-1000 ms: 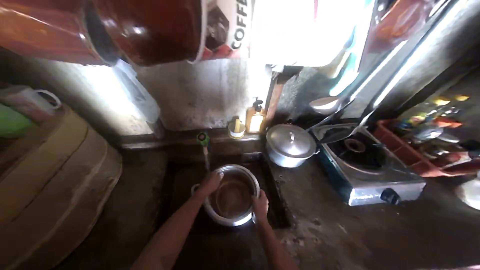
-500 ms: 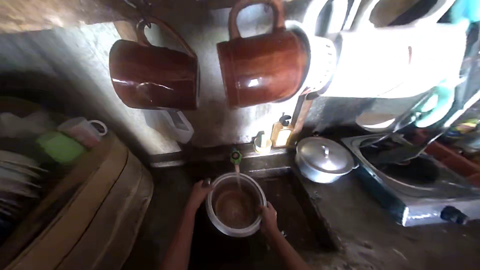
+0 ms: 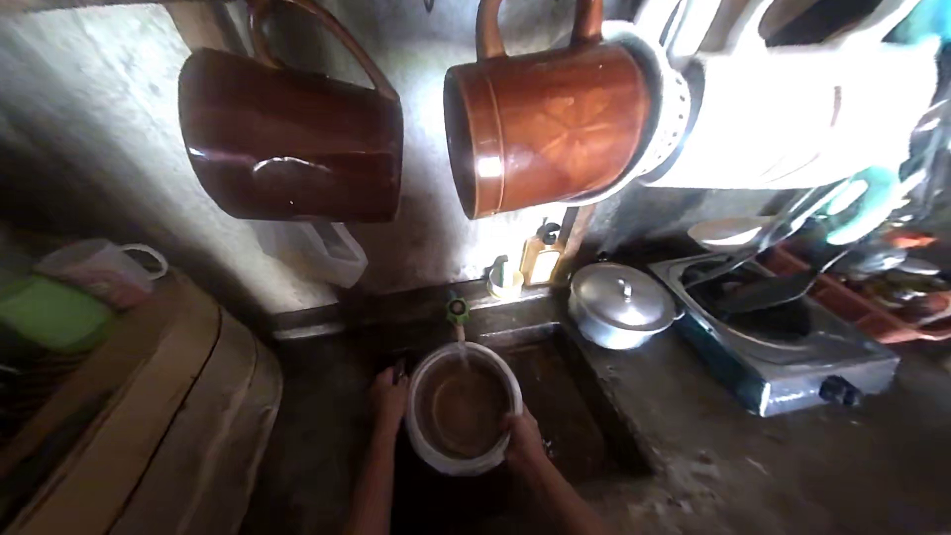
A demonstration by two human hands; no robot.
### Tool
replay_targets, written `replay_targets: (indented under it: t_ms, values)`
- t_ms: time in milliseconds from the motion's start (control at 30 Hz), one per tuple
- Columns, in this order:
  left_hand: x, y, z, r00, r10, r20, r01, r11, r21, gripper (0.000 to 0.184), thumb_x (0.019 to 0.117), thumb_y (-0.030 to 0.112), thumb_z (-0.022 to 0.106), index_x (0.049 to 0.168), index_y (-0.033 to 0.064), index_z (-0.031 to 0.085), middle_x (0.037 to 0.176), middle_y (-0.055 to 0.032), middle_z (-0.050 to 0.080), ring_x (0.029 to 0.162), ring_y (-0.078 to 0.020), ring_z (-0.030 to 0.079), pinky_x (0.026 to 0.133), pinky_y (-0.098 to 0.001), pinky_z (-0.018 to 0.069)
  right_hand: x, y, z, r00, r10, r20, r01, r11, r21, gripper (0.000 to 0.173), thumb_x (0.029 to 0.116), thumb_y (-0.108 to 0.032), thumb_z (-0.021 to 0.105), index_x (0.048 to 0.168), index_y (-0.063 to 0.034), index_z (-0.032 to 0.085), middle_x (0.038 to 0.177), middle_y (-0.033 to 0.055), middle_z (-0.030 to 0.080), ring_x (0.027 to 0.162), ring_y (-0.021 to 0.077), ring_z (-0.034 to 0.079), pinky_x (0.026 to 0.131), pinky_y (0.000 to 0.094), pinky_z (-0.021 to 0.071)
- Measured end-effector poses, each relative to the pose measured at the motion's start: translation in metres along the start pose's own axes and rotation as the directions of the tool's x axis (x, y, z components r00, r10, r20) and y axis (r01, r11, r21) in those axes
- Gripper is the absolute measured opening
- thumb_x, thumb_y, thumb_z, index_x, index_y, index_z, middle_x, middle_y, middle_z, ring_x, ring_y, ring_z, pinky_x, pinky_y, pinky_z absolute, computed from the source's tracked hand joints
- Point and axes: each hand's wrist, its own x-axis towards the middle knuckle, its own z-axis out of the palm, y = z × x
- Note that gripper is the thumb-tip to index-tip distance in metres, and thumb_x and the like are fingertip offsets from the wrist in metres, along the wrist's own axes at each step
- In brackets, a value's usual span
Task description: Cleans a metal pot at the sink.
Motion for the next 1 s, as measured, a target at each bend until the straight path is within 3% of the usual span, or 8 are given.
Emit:
replay_targets:
  t_ms: [167, 400, 500, 600, 700, 833, 933, 1000]
  values:
    - [-0.037, 0.052, 0.041, 0.875, 0.011, 0.483, -0.281, 0.825, 0.49, 0.034, 0.1057, 0.014, 0.053, 0.134, -0.0032, 0.061, 0.135, -0.027, 0.061, 0.128, -0.0413, 0.059, 0.109, -0.0549, 0.0461, -0.008, -0.011, 0.0, 0.984, -0.155, -0.086, 0.156, 0.988, 0.0, 0.056, 0.0873, 0.014, 0.053, 0.142, -0.0003, 0.049, 0.116, 0.0224, 0.062, 0.09, 0.0285, 0.064, 0.072, 0.0474, 0.0559]
    - [-0.013, 0.071, 0.113, 0.745, 0.281, 0.605, -0.63, 0.595, 0.5, 0.039, 0.106, 0.011, 0.05, 0.143, -0.0002, 0.055, 0.15, -0.0269, 0.049, 0.138, -0.0461, 0.047, 0.111, -0.0591, 0.0425, -0.024, -0.012, 0.002, 0.955, -0.293, 0.057, 0.298, 0.93, -0.216, 0.075, 0.0861, 0.012, 0.056, 0.157, -0.0034, 0.038, 0.141, 0.0272, 0.056, 0.118, 0.0349, 0.062, 0.095, 0.053, 0.0531]
    - [-0.005, 0.063, 0.118, 0.81, 0.185, 0.557, -0.506, 0.7, 0.503, 0.037, 0.1051, 0.017, 0.053, 0.136, -0.0014, 0.061, 0.143, -0.028, 0.055, 0.133, -0.0468, 0.052, 0.108, -0.0614, 0.0446, -0.028, -0.016, -0.004, 0.945, -0.32, 0.064, 0.326, 0.912, -0.251, 0.078, 0.0854, 0.008, 0.056, 0.159, -0.006, 0.036, 0.138, 0.0287, 0.056, 0.113, 0.0366, 0.062, 0.091, 0.0544, 0.0529]
    - [-0.017, 0.046, 0.119, 0.883, 0.058, 0.465, -0.295, 0.84, 0.455, 0.043, 0.1082, 0.02, 0.047, 0.144, -0.0032, 0.052, 0.139, -0.0274, 0.058, 0.128, -0.0428, 0.059, 0.106, -0.0559, 0.048, -0.025, -0.018, -0.006, 0.938, -0.346, -0.006, 0.336, 0.915, -0.223, 0.079, 0.0854, 0.011, 0.057, 0.159, -0.0101, 0.038, 0.144, 0.0257, 0.054, 0.113, 0.0352, 0.062, 0.089, 0.0532, 0.0541]
    - [-0.05, 0.044, 0.12, 0.811, -0.041, 0.584, -0.098, 0.974, 0.205, 0.051, 0.1073, 0.014, 0.051, 0.151, -0.0083, 0.038, 0.15, -0.0316, 0.046, 0.141, -0.0419, 0.046, 0.118, -0.0518, 0.0367, -0.017, -0.013, -0.007, 0.912, -0.41, -0.028, 0.392, 0.887, -0.245, 0.081, 0.0846, 0.013, 0.057, 0.16, -0.0083, 0.036, 0.155, 0.0252, 0.045, 0.13, 0.0366, 0.056, 0.101, 0.0541, 0.0502]
    - [-0.061, 0.067, 0.128, 0.719, -0.068, 0.692, 0.256, 0.951, -0.173, 0.028, 0.1052, 0.009, 0.053, 0.129, -0.0049, 0.056, 0.118, -0.0195, 0.061, 0.103, -0.0252, 0.058, 0.09, -0.0417, 0.0505, -0.009, -0.015, -0.009, 0.853, -0.522, -0.024, 0.48, 0.801, -0.358, 0.076, 0.0849, 0.013, 0.059, 0.157, -0.0015, 0.039, 0.161, 0.0225, 0.038, 0.145, 0.0361, 0.044, 0.116, 0.0524, 0.0396]
    - [-0.048, 0.077, 0.114, 0.791, -0.11, 0.602, 0.327, 0.907, -0.264, 0.043, 0.0976, -0.003, 0.054, 0.14, 0.0018, 0.05, 0.117, -0.0174, 0.058, 0.092, -0.0236, 0.055, 0.075, -0.0407, 0.0496, -0.013, -0.025, -0.016, 0.686, -0.721, 0.097, 0.659, 0.559, -0.504, 0.063, 0.0782, 0.013, 0.058, 0.141, 0.0083, 0.056, 0.163, 0.0254, 0.034, 0.154, 0.0458, 0.023, 0.127, 0.0557, 0.0179]
    - [-0.033, 0.065, 0.112, 0.827, -0.144, 0.543, 0.367, 0.871, -0.328, 0.038, 0.1035, 0.002, 0.05, 0.142, 0.0046, 0.052, 0.125, -0.018, 0.06, 0.099, -0.0259, 0.059, 0.08, -0.0436, 0.0522, -0.013, -0.026, -0.023, 0.537, -0.826, 0.172, 0.731, 0.353, -0.585, 0.064, 0.0727, 0.012, 0.06, 0.135, 0.0003, 0.066, 0.158, 0.0279, 0.04, 0.15, 0.059, 0.021, 0.119, 0.0715, 0.0192]
